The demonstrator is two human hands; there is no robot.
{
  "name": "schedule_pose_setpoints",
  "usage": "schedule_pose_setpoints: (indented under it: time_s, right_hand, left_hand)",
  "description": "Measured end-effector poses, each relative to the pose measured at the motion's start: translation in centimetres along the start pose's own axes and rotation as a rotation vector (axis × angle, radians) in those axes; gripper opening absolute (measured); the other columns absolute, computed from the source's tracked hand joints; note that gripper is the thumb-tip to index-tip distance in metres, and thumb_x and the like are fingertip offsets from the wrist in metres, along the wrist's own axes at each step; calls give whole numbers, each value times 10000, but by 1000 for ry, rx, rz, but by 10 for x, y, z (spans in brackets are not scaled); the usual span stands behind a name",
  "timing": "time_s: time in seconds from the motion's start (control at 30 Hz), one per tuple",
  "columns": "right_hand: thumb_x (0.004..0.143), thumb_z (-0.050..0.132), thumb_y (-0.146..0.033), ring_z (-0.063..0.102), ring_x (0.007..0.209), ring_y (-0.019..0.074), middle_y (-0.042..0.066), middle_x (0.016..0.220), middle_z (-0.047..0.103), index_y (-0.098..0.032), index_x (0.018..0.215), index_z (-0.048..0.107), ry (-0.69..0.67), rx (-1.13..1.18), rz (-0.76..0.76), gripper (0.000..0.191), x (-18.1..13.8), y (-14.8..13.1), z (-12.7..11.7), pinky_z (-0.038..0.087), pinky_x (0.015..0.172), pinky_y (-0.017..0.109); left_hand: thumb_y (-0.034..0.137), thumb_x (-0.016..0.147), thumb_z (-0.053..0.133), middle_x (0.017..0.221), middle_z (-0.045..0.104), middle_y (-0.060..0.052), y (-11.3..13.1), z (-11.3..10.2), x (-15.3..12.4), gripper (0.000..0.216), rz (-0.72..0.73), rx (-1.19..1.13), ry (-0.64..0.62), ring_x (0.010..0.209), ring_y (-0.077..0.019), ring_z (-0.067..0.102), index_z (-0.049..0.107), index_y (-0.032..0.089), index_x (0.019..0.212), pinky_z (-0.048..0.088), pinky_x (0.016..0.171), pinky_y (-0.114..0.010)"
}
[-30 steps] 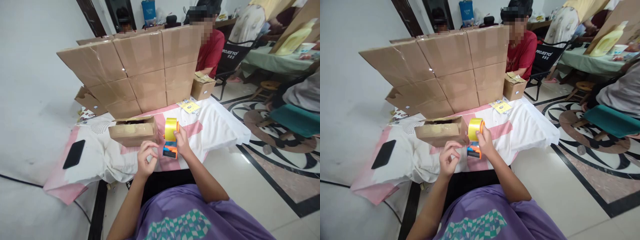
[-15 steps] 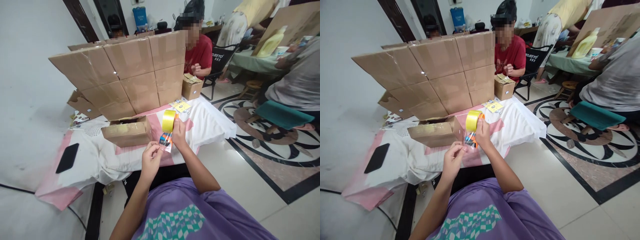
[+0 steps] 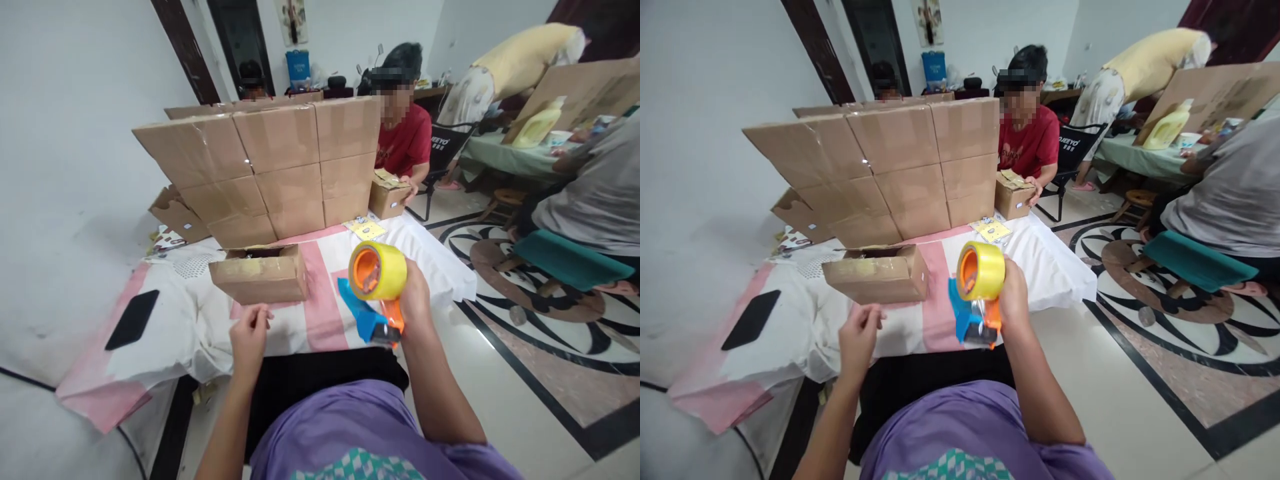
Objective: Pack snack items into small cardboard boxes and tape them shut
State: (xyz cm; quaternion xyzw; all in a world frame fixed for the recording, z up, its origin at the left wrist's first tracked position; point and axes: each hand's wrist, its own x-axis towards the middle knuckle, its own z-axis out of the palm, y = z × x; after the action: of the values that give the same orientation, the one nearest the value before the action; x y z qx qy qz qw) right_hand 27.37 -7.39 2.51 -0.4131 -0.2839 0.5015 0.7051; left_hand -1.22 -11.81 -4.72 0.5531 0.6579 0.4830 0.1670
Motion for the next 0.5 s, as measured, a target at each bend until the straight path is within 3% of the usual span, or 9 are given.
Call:
schedule_pose_setpoints:
  time_s: [0.13, 0.3, 0.4, 0.5]
  right_hand:
    - [841, 621, -656, 676, 699, 217, 13, 716, 638, -224, 857, 570, -112, -189, -92, 435, 47, 34, 16, 576, 626, 334]
    - [770, 643, -753, 666, 751, 220, 20, 754, 646, -206, 882, 548, -169, -584, -44, 567, 88, 88, 28, 558, 687, 346]
    - [703, 765, -671, 653, 904, 273, 64, 830, 663, -196, 884, 571, -102, -682, -60, 544, 88, 86, 15, 539, 809, 394]
    - [698, 809, -574, 592, 1045, 309, 110, 984, 650, -183, 980, 613, 47, -878, -302, 521, 76, 65, 15, 481, 944, 451]
  left_hand:
    - [423, 925, 606, 797, 730, -35, 14, -30, 45, 264, 22, -151, 145, 662, -148, 623, 684, 180, 993, 491, 654, -250]
    - [403, 886, 635, 789, 754, -42, 30, -26, 114, 265, 29, -130, 50, 589, -144, 593, 687, 181, 1020, 474, 621, -265]
    - [372, 880, 622, 766, 757, -42, 26, -23, 137, 228, 35, -48, -18, 711, -181, 667, 696, 187, 993, 483, 674, -273]
    - [390, 894, 623, 776, 755, -40, 23, -23, 137, 251, 62, -82, -61, 797, -200, 703, 699, 189, 1022, 501, 731, -286]
